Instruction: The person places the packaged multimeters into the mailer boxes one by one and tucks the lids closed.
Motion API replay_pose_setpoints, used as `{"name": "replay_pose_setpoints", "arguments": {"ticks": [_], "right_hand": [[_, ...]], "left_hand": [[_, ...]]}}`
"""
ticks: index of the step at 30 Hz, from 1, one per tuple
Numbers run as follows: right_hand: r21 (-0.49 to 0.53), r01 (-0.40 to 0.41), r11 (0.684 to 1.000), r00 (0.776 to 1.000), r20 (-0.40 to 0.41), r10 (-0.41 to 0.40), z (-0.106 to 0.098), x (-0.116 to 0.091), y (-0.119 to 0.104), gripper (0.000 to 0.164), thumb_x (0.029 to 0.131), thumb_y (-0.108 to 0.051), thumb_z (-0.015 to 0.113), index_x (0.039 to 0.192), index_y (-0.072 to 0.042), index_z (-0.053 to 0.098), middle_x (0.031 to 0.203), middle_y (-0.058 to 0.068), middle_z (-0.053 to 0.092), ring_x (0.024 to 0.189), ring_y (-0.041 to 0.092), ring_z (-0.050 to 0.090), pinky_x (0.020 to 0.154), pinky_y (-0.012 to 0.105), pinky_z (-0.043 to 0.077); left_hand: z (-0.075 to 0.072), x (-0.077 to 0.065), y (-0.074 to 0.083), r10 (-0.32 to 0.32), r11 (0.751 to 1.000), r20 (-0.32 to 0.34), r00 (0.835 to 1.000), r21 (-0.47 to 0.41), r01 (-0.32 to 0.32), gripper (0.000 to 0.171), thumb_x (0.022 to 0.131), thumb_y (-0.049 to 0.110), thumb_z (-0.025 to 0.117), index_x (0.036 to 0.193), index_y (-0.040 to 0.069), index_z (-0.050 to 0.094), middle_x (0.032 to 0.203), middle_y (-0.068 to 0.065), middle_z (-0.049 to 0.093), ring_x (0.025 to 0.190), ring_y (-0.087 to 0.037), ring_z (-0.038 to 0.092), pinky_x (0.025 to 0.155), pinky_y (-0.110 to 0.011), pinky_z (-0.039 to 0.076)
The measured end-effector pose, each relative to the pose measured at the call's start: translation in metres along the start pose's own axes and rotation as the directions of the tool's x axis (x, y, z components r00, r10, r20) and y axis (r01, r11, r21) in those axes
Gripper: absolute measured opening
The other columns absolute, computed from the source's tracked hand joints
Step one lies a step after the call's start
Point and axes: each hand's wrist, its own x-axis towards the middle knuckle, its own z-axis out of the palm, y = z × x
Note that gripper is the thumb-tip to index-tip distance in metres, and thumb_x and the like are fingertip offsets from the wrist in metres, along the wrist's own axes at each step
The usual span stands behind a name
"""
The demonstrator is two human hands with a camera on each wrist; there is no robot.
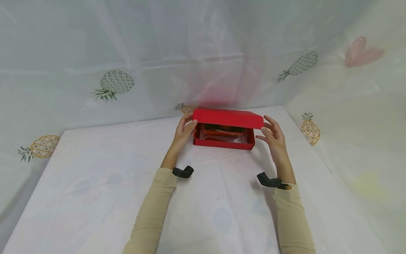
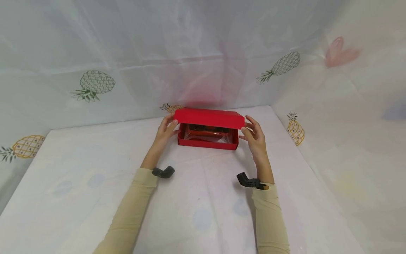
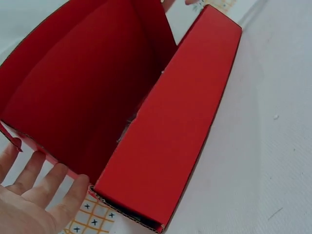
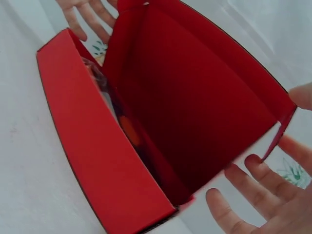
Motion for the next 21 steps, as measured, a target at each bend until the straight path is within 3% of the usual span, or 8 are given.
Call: {"name": "replay_pose_setpoints", "arguments": {"ticks": [10,13,21], "right_hand": [[-0.044,0.002,0.999,0.999,0.053,0.001,-0.005,0.001,-0.002,0.044,0.099,-0.018,0.056,0.141,-0.007,0.048,0.125,-0.002,0.056,0.107,0.011,0.060,0.082,0.023,0.056],[-0.061,0.004,0.998,0.997,0.073,0.000,-0.006,0.001,-0.002,0.045,0.099,-0.018,0.056,0.142,-0.008,0.047,0.126,-0.001,0.055,0.107,0.012,0.061,0.082,0.023,0.056],[-0.122,-0.015,0.992,0.995,0.093,0.027,-0.014,-0.002,-0.004,0.047,0.097,-0.014,0.060,0.142,-0.007,0.047,0.135,0.003,0.047,0.108,0.009,0.059,0.081,0.020,0.055]], "left_hand": [[-0.006,0.003,-0.005,-0.019,0.998,-0.030,0.999,0.054,0.020,0.049,0.099,0.011,0.054,0.144,0.000,0.037,0.142,-0.021,0.043,0.126,-0.043,0.048,0.104,-0.054,0.042],[-0.009,0.003,-0.004,-0.015,0.998,-0.022,1.000,0.061,0.017,0.049,0.099,0.011,0.055,0.143,-0.001,0.038,0.142,-0.022,0.042,0.126,-0.044,0.049,0.104,-0.056,0.041],[-0.013,-0.006,0.006,-0.078,0.993,0.045,0.996,0.089,0.074,0.052,0.098,0.011,0.055,0.146,0.002,0.037,0.147,-0.020,0.038,0.127,-0.040,0.048,0.107,-0.056,0.037]]}}
